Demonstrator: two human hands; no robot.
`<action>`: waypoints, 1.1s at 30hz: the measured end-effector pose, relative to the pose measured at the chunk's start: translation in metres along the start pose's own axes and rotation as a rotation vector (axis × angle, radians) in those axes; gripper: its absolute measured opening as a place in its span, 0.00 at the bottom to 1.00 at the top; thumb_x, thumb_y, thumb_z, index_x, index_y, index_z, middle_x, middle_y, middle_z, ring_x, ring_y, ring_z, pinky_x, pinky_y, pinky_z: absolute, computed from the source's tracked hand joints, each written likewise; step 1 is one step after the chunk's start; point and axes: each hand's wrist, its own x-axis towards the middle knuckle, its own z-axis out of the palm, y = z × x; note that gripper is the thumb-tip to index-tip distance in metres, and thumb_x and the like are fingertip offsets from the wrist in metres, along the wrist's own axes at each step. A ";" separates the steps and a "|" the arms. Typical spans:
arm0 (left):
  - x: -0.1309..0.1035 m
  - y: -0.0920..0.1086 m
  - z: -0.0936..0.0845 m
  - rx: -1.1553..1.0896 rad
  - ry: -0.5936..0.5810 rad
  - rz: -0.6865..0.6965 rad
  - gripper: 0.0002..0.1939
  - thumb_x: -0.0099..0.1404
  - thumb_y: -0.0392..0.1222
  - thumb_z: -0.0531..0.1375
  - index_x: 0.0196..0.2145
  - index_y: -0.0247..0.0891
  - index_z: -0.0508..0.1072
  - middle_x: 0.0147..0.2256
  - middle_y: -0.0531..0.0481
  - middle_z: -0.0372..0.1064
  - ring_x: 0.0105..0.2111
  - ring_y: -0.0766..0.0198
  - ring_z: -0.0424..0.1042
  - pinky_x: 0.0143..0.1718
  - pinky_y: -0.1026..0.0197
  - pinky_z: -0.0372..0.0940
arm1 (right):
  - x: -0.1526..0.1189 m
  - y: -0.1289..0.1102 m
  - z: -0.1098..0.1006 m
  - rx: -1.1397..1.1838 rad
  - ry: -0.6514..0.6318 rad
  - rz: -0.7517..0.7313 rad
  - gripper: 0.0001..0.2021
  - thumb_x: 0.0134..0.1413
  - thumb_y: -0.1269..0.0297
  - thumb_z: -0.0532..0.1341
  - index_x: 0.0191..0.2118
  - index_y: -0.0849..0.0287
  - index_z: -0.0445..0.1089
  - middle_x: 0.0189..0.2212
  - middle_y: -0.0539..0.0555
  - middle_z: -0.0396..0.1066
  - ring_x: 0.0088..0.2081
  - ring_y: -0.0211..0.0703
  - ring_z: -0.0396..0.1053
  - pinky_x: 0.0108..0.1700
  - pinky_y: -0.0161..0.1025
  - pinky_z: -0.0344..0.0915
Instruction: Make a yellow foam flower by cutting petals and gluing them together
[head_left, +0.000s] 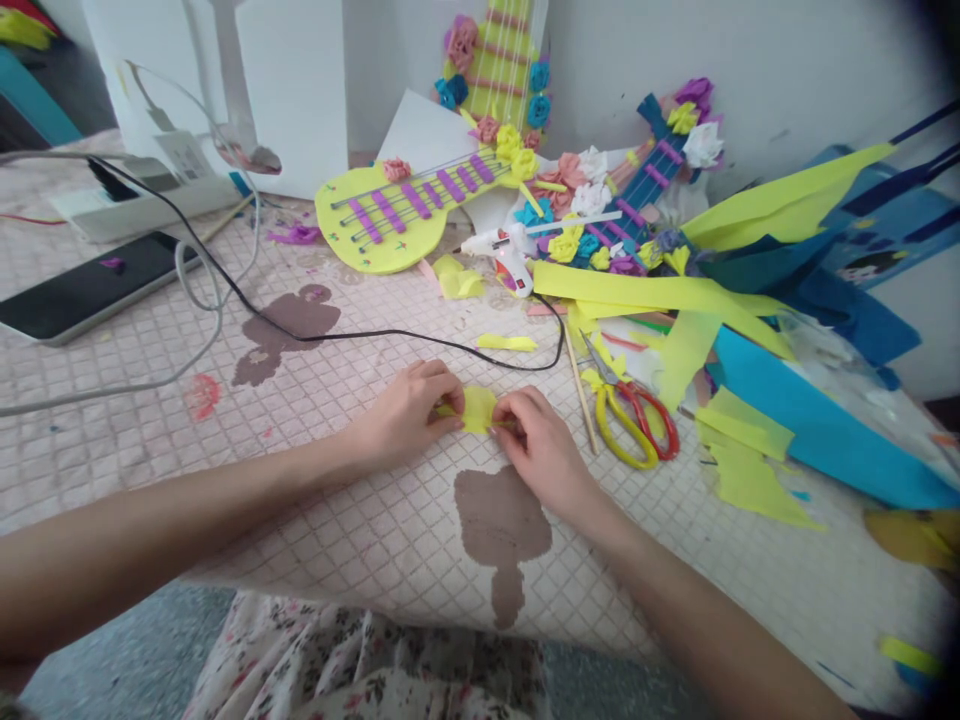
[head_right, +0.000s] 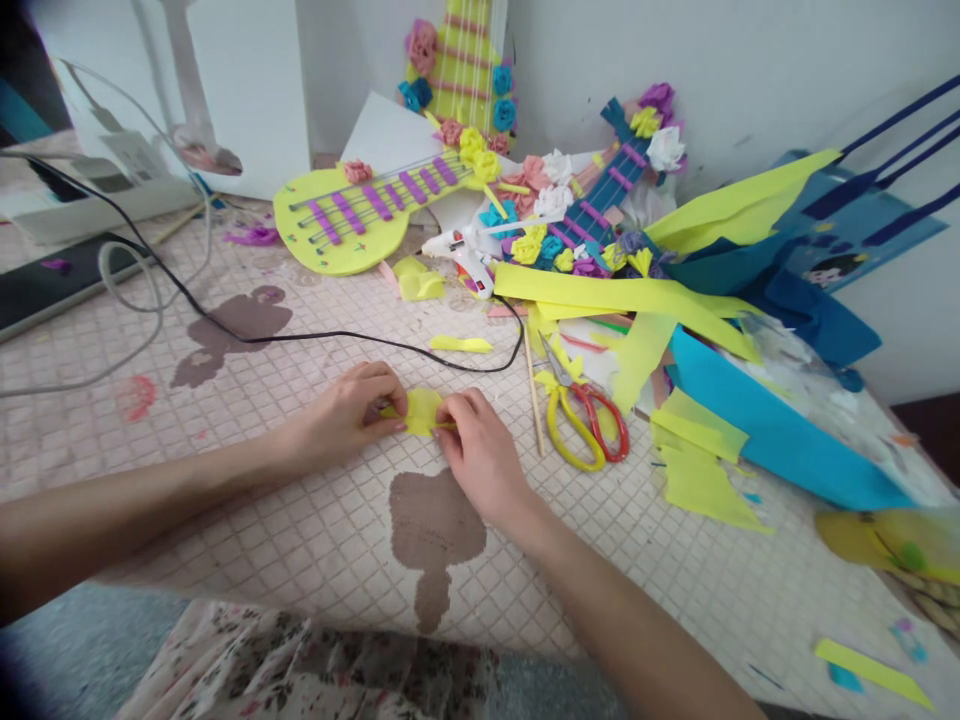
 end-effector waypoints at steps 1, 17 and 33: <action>0.000 -0.001 -0.002 -0.022 0.003 -0.002 0.02 0.56 0.35 0.60 0.30 0.36 0.68 0.33 0.49 0.65 0.36 0.60 0.65 0.39 0.57 0.62 | 0.000 0.002 -0.001 0.012 0.004 -0.004 0.05 0.53 0.74 0.55 0.35 0.56 0.62 0.35 0.53 0.63 0.34 0.41 0.63 0.35 0.39 0.62; 0.009 -0.007 -0.001 -0.005 0.081 -0.061 0.06 0.59 0.39 0.59 0.34 0.35 0.70 0.38 0.46 0.63 0.32 0.64 0.65 0.32 0.60 0.64 | 0.009 0.012 -0.010 -0.024 0.075 0.064 0.02 0.52 0.69 0.59 0.34 0.57 0.65 0.33 0.51 0.63 0.29 0.37 0.63 0.32 0.37 0.61; 0.011 0.002 -0.011 -0.611 -0.140 -0.237 0.08 0.56 0.37 0.61 0.34 0.33 0.68 0.23 0.56 0.65 0.22 0.72 0.63 0.22 0.69 0.58 | 0.014 0.009 -0.007 0.728 0.160 0.221 0.08 0.53 0.61 0.61 0.39 0.56 0.64 0.32 0.50 0.67 0.32 0.36 0.65 0.33 0.35 0.63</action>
